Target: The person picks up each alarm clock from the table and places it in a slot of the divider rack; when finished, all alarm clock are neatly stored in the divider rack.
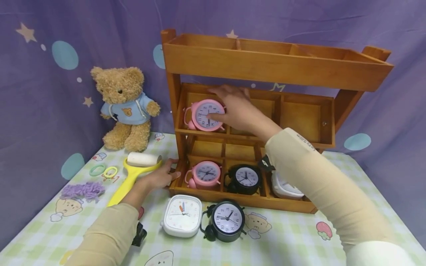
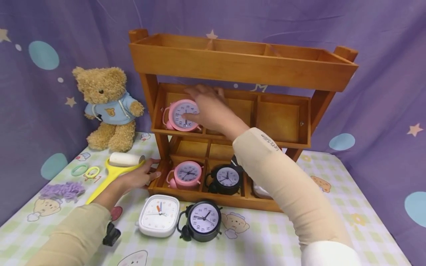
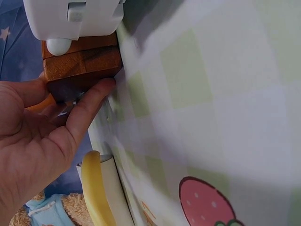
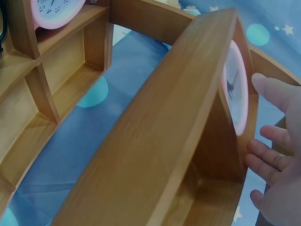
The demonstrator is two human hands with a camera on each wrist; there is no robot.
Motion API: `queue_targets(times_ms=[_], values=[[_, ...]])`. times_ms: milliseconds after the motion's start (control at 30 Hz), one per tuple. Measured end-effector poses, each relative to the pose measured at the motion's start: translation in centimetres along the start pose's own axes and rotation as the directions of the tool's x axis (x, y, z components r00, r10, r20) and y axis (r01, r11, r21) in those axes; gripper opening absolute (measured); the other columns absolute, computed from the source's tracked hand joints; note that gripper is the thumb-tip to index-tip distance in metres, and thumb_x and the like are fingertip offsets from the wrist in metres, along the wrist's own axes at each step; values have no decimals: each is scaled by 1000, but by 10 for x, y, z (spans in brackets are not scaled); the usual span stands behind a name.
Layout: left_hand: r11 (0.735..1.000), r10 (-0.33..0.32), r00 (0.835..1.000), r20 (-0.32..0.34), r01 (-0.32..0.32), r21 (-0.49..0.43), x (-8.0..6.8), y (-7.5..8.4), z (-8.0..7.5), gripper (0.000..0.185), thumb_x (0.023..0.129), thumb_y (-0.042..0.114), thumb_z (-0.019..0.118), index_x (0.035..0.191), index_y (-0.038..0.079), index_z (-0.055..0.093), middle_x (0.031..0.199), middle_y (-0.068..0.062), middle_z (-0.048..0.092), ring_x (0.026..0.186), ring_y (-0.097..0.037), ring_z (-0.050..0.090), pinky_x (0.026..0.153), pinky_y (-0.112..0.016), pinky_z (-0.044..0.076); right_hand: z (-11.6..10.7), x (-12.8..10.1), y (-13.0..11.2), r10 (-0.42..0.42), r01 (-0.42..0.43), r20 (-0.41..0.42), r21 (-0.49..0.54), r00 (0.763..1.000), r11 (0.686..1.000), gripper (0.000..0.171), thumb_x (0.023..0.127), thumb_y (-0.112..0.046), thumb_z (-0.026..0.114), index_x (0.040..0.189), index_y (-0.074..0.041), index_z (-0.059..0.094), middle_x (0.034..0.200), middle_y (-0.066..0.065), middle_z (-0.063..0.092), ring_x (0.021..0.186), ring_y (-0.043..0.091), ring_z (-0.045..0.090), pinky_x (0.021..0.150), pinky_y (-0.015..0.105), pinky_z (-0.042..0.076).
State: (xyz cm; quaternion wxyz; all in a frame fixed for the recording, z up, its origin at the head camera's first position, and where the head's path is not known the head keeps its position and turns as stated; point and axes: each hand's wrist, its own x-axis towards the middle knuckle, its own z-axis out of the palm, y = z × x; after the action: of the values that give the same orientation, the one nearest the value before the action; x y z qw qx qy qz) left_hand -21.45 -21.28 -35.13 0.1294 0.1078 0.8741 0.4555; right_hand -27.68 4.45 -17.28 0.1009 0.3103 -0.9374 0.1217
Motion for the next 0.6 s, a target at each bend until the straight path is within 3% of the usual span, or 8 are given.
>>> queue_targets(times_ms=[133, 333, 600], values=[[1000, -5, 1000, 3, 5, 2, 0, 1, 1, 50, 105, 4, 46, 147, -13, 25, 135, -44, 47, 126, -53, 50, 89, -52, 57, -6, -13, 5, -39, 40, -66, 16, 997, 999, 71, 94, -38, 74, 154, -14, 44, 154, 11, 45, 142, 33, 41, 120, 58, 16], [999, -12, 1000, 4, 12, 39, 0, 1, 1, 49, 106, 5, 46, 147, -13, 26, 137, -43, 46, 128, -52, 49, 93, -52, 55, -10, -33, 14, -78, 85, -120, 57, 990, 995, 63, 94, -33, 75, 148, -10, 52, 146, 13, 52, 132, 32, 51, 112, 49, 39], [998, -54, 998, 25, 54, 10, 2, 0, -1, 53, 107, 7, 44, 151, -11, 21, 139, -43, 42, 128, -52, 49, 85, -50, 58, -9, -67, 19, -105, 122, -148, 112, 983, 986, 55, 94, -33, 75, 142, -11, 58, 139, 11, 58, 132, 30, 51, 112, 50, 39]])
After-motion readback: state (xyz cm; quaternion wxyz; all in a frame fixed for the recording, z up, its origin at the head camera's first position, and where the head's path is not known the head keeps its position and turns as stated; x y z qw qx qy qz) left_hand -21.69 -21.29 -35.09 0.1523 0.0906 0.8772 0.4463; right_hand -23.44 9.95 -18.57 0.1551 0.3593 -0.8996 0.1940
